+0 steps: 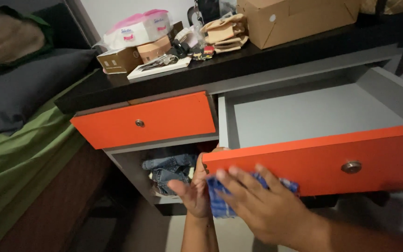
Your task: The person wipes the interior and exterior of an open orange drawer using a blue cloth. The drawer remains open throughout the clip, and the person repeatedly cleans the same surfaces without placing items inside.
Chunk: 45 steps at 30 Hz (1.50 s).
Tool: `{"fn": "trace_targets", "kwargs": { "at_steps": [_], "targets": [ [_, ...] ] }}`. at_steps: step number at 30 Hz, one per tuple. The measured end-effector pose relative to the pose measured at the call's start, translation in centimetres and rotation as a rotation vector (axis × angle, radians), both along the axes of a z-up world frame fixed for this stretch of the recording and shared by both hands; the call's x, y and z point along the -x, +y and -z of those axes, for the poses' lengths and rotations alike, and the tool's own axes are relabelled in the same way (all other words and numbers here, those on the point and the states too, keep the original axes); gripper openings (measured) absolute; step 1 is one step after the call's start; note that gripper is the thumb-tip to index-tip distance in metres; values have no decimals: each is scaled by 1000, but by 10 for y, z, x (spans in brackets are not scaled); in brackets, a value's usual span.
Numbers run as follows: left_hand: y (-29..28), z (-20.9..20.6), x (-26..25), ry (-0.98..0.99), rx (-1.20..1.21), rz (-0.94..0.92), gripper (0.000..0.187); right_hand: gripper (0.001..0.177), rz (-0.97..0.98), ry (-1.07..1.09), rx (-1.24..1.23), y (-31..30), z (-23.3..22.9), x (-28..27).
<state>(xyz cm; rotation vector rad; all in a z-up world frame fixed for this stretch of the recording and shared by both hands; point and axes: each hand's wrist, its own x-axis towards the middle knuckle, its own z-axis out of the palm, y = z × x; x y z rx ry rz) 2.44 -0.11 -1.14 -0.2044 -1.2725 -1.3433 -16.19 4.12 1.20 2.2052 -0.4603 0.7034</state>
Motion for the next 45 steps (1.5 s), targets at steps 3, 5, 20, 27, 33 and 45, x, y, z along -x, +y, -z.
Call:
{"fn": "trace_targets", "kwargs": {
  "at_steps": [3,5,20,27,33,45],
  "targets": [
    [-7,5,-1,55,70,54,96,51,69,-208,76,3,-39,-15],
    [-9,6,0,51,170,137,110,45,76,-318,168,4,-52,-26],
    [1,3,7,42,-6,-39,89,53,82,-93,120,-12,47,31],
    [3,-1,8,-64,8,-110,89,59,211,-239,147,-3,-14,59],
    [5,-12,18,-75,122,-134,78,91,483,-314,-39,-2,-64,112],
    [12,-29,29,-84,46,-223,66,76,305,-897,-4,3,-17,220]
  ]
}}
